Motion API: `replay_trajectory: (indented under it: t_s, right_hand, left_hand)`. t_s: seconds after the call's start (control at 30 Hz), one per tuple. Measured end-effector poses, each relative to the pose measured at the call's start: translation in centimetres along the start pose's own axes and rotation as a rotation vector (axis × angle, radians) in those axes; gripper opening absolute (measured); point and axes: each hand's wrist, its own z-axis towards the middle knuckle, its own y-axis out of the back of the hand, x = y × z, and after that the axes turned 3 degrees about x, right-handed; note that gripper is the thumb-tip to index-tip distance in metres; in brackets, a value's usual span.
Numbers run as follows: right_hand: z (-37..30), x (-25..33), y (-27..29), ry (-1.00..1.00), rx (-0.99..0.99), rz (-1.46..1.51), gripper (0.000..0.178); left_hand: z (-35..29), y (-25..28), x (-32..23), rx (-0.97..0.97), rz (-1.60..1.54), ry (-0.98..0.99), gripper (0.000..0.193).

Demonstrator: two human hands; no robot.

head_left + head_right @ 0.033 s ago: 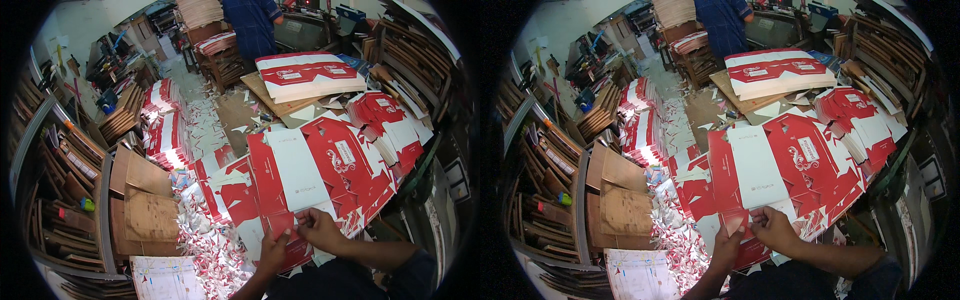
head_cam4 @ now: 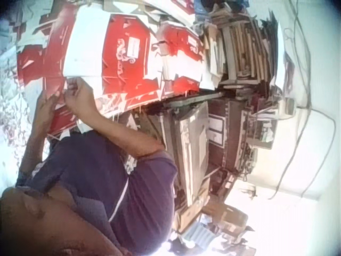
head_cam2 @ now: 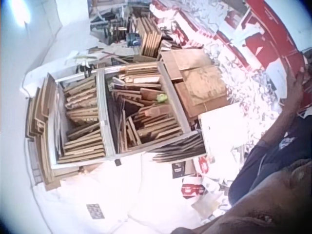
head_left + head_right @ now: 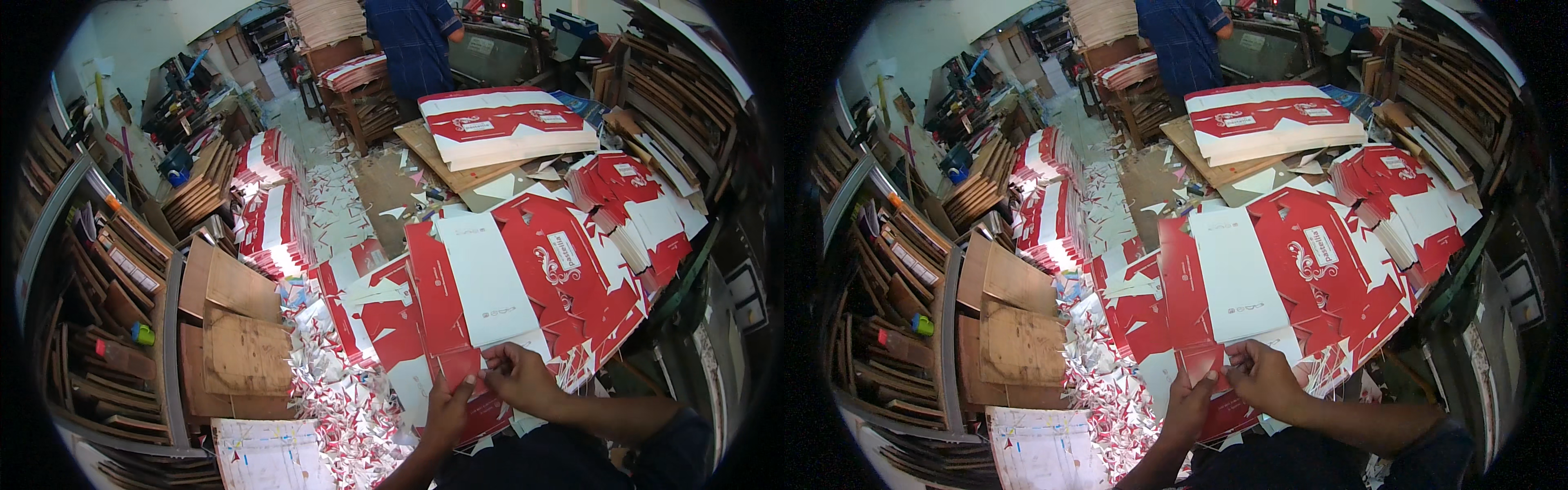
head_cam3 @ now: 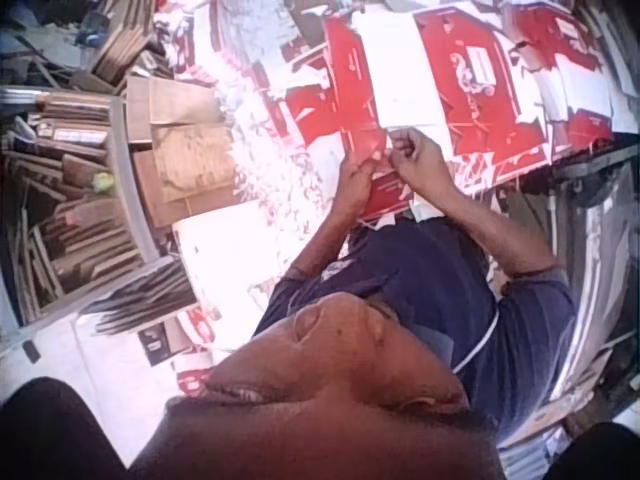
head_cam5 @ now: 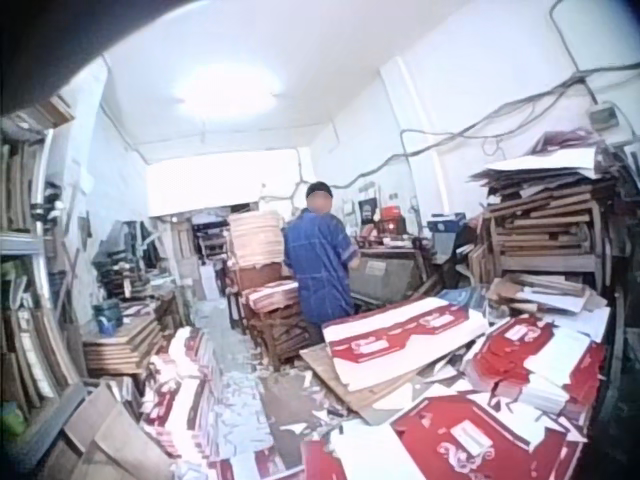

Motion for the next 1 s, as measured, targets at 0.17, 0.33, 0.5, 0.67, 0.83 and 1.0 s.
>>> replay_trajectory:
  t_s: [0.17, 0.33, 0.5, 0.67, 0.83, 1.0]
  right_hand:
    - [-0.2, 1.1, 0.4, -0.019, 0.046, -0.143, 0.039]
    - [-0.3, 2.1, 0.9, -0.081, 0.08, -0.19, 0.036]
    - [0.2, 0.9, 0.0, -0.128, 0.006, -0.064, 0.033]
    - [1.3, 0.3, 0.4, -0.181, 0.074, 0.245, 0.039]
    - [2.9, 3.3, 1.9, -0.45, 0.251, 0.062, 0.032]
    - [3.0, 2.5, 2.1, -0.293, 0.316, -0.089, 0.029]
  left_hand:
    - [0.0, -0.3, 0.2, -0.023, 0.017, -0.11, 0.036]
    - [-0.3, -0.5, -0.3, -0.041, 0.33, -0.227, 0.038]
    - [-0.2, -0.6, -0.4, -0.035, 0.399, -0.286, 0.036]
    - [-0.1, -0.2, 0.4, -0.001, 0.372, -0.27, 0.037]
    - [-0.3, -0.3, -0.1, 0.01, 0.266, -0.216, 0.041]
    - [0.0, 0.1, 0.0, -0.092, 0.335, -0.216, 0.037]
